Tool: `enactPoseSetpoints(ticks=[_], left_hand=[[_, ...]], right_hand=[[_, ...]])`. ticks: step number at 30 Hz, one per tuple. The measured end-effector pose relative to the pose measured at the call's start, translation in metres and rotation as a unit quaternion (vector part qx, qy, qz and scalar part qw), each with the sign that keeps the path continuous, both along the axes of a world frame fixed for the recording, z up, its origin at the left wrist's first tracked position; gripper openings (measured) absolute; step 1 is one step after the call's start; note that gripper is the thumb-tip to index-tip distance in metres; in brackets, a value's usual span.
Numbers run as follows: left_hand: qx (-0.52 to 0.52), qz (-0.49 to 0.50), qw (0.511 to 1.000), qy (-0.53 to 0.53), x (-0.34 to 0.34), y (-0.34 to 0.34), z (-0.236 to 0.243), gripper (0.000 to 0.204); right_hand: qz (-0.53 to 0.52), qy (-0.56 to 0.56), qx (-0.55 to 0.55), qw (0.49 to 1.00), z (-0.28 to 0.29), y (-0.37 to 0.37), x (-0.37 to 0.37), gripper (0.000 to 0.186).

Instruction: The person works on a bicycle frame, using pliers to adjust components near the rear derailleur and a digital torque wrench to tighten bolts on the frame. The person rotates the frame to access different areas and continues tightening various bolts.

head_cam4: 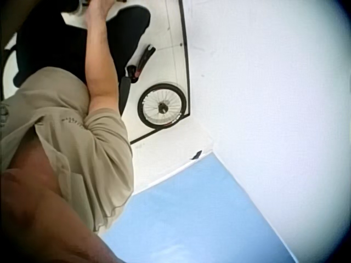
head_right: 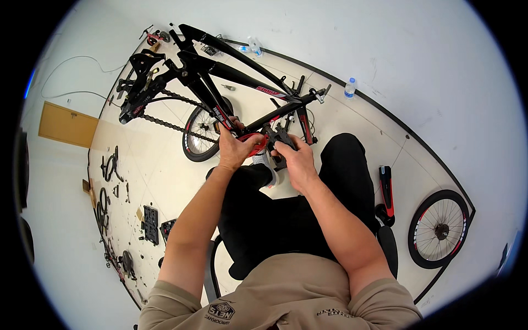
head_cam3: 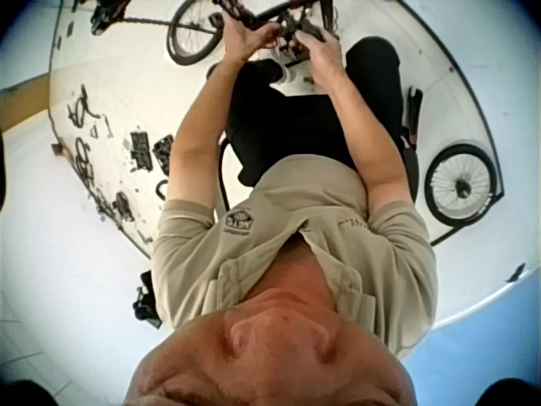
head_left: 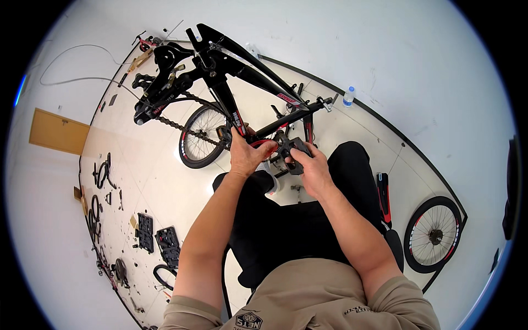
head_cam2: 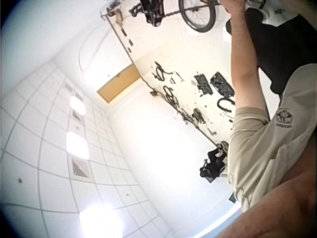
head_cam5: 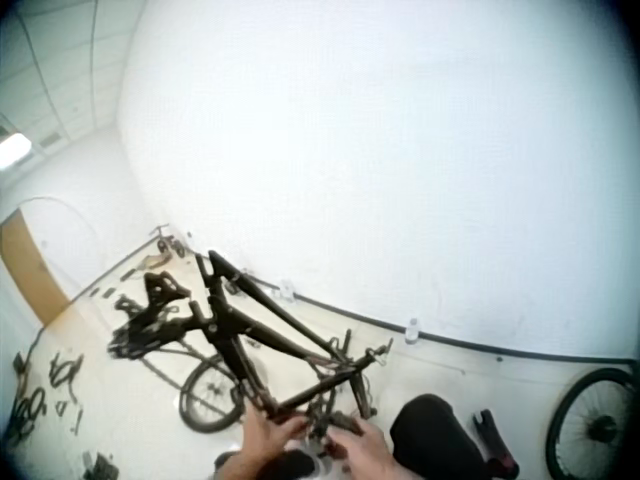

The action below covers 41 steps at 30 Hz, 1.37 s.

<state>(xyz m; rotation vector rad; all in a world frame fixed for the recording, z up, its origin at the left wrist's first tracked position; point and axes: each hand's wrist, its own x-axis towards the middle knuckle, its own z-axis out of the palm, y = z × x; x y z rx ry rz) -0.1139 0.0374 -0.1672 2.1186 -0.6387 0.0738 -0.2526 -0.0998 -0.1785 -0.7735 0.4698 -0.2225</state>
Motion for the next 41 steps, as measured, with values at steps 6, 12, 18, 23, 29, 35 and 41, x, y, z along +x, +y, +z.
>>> enactPoseSetpoints(ticks=[6,12,18,23,29,35,41], left_hand=[[-0.045,-0.139,0.968,0.202,0.018,0.025,0.016,0.04],[-0.016,-0.163,0.969,0.186,0.028,0.034,0.012,0.049],[-0.107,-0.094,0.975,0.17,0.008,0.023,0.007,0.052],[-0.12,-0.044,0.985,0.119,0.0,0.022,-0.001,0.043],[-0.143,-0.01,0.987,0.076,0.001,0.023,-0.017,0.048],[-0.155,0.014,0.986,0.066,-0.005,0.018,-0.012,0.053],[-0.154,0.024,0.986,0.051,-0.015,0.015,-0.009,0.059]], right_hand=[[-0.006,-0.003,-0.012,1.0,0.002,0.006,0.003,0.021],[-0.009,-0.011,-0.018,1.0,0.011,0.011,0.003,0.022],[-0.034,0.011,-0.047,0.998,0.007,0.011,0.004,0.023],[-0.071,0.065,-0.08,0.992,0.005,0.009,0.005,0.026],[-0.079,0.086,-0.094,0.989,-0.001,0.004,0.003,0.027],[-0.106,0.101,-0.073,0.987,-0.011,0.001,0.002,0.027],[-0.092,0.119,-0.097,0.984,-0.016,-0.003,-0.001,0.028]])
